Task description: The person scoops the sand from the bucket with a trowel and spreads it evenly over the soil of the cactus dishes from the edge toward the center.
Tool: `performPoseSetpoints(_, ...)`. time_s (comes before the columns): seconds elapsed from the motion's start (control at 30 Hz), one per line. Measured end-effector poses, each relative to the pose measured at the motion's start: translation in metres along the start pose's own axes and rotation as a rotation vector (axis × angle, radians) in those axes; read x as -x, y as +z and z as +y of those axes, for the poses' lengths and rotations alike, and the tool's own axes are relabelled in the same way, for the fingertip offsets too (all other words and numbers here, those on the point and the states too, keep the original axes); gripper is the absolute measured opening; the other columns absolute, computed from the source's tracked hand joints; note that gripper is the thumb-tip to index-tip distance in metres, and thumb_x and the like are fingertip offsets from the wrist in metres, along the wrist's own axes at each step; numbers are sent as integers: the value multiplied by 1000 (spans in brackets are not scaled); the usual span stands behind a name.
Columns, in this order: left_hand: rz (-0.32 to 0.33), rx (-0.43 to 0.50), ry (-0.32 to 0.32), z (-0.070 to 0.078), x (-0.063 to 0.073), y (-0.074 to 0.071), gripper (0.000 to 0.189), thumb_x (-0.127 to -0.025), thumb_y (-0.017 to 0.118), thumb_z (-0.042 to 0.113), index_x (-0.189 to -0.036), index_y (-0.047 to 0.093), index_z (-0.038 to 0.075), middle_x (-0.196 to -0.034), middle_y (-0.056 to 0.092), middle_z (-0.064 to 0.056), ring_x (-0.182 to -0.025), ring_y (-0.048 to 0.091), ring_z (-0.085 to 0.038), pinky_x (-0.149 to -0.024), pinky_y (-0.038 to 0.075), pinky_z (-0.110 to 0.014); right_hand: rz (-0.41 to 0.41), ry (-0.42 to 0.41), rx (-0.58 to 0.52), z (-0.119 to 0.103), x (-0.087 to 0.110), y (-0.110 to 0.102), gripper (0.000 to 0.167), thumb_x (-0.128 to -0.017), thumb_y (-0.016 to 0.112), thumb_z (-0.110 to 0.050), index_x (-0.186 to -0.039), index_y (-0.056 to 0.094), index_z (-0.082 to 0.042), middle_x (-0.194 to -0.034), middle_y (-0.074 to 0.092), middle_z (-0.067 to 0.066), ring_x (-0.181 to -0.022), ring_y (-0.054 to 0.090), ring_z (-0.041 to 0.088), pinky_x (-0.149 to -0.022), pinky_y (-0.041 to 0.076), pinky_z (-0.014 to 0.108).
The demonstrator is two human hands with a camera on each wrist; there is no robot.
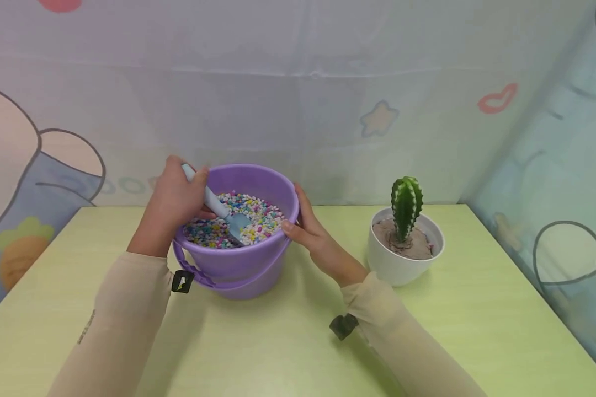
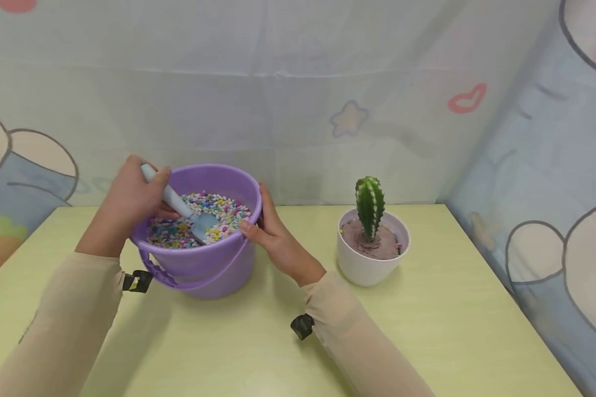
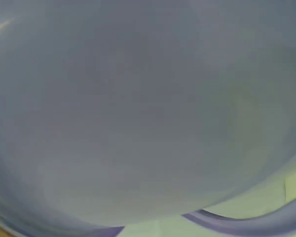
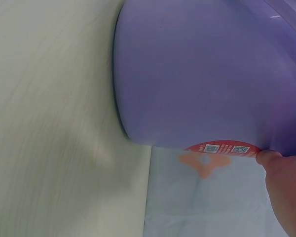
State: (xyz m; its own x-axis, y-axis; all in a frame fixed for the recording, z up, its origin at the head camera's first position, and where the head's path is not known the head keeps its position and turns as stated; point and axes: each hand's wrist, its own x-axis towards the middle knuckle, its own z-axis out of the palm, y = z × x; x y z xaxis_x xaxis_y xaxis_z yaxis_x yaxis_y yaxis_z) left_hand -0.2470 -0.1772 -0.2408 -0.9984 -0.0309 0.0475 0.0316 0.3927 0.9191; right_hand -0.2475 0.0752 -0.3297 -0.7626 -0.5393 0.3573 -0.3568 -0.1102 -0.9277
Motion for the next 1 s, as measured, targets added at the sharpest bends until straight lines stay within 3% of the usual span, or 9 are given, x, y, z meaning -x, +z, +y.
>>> performPoseSetpoints(0.1,-30,3,50,-2,2,-3,35,-106,40,26,-121,25,-2,-107,48,-30,-70,71,-34,-67,59,-43,-13,-1,11,-1,-1,1,81,-98,47,-22,-157,-9,-20,-163,-7,0,-147,5,17,-116,15,43)
performPoseSetpoints(0.27,-179,130,309,-11,4,-5,22,-105,47,17,-109,36,-2,-103,58,-32,-82,71,-35,-70,57,-48,-4,-10,13,-2,-1,0,81,-97,46,-20,-157,-8,-18,-163,-5,5,-147,6,22,-116,16,46)
performPoseSetpoints(0.37,-239,185,391,-13,5,-2,18,-104,49,12,-103,39,-3,-99,64,-33,-85,71,-36,-70,57,-49,-8,-9,9,-1,0,-2,80,-97,46,-18,-157,-8,-17,-163,-6,6,-147,6,23,-116,15,46)
performPoseSetpoints(0.47,-216,163,334,-11,5,1,21,-104,50,14,-104,38,-3,-100,64,-33,-84,71,-35,-71,58,-46,-10,0,17,0,0,-3,80,-98,46,-20,-157,-8,-19,-163,-6,3,-147,4,19,-116,14,45)
performPoseSetpoints(0.67,-110,37,39,-1,0,4,36,-106,46,25,-122,29,-3,-112,47,-28,-75,71,-33,-71,59,-42,0,5,21,0,2,-3,79,-98,47,-22,-158,-5,-21,-163,-3,0,-147,7,16,-116,16,45)
performPoseSetpoints(0.77,-103,24,-23,0,-2,6,39,-107,43,26,-125,25,-3,-113,44,-28,-72,70,-34,-72,58,-43,2,11,19,0,3,-3,80,-98,47,-22,-158,-6,-21,-163,-4,0,-147,7,15,-116,16,44)
performPoseSetpoints(0.87,-132,29,39,-2,0,5,37,-106,44,25,-122,27,-3,-111,46,-29,-75,71,-34,-72,58,-43,7,4,20,-1,3,-3,80,-98,47,-22,-158,-6,-19,-163,-4,2,-147,8,18,-115,17,45)
performPoseSetpoints(1.0,-197,57,199,-7,5,1,29,-106,47,22,-113,33,-3,-104,57,-32,-81,71,-36,-73,58,-46,9,-6,16,-2,3,-3,81,-97,47,-20,-157,-7,-18,-163,-4,5,-147,9,21,-115,17,47)
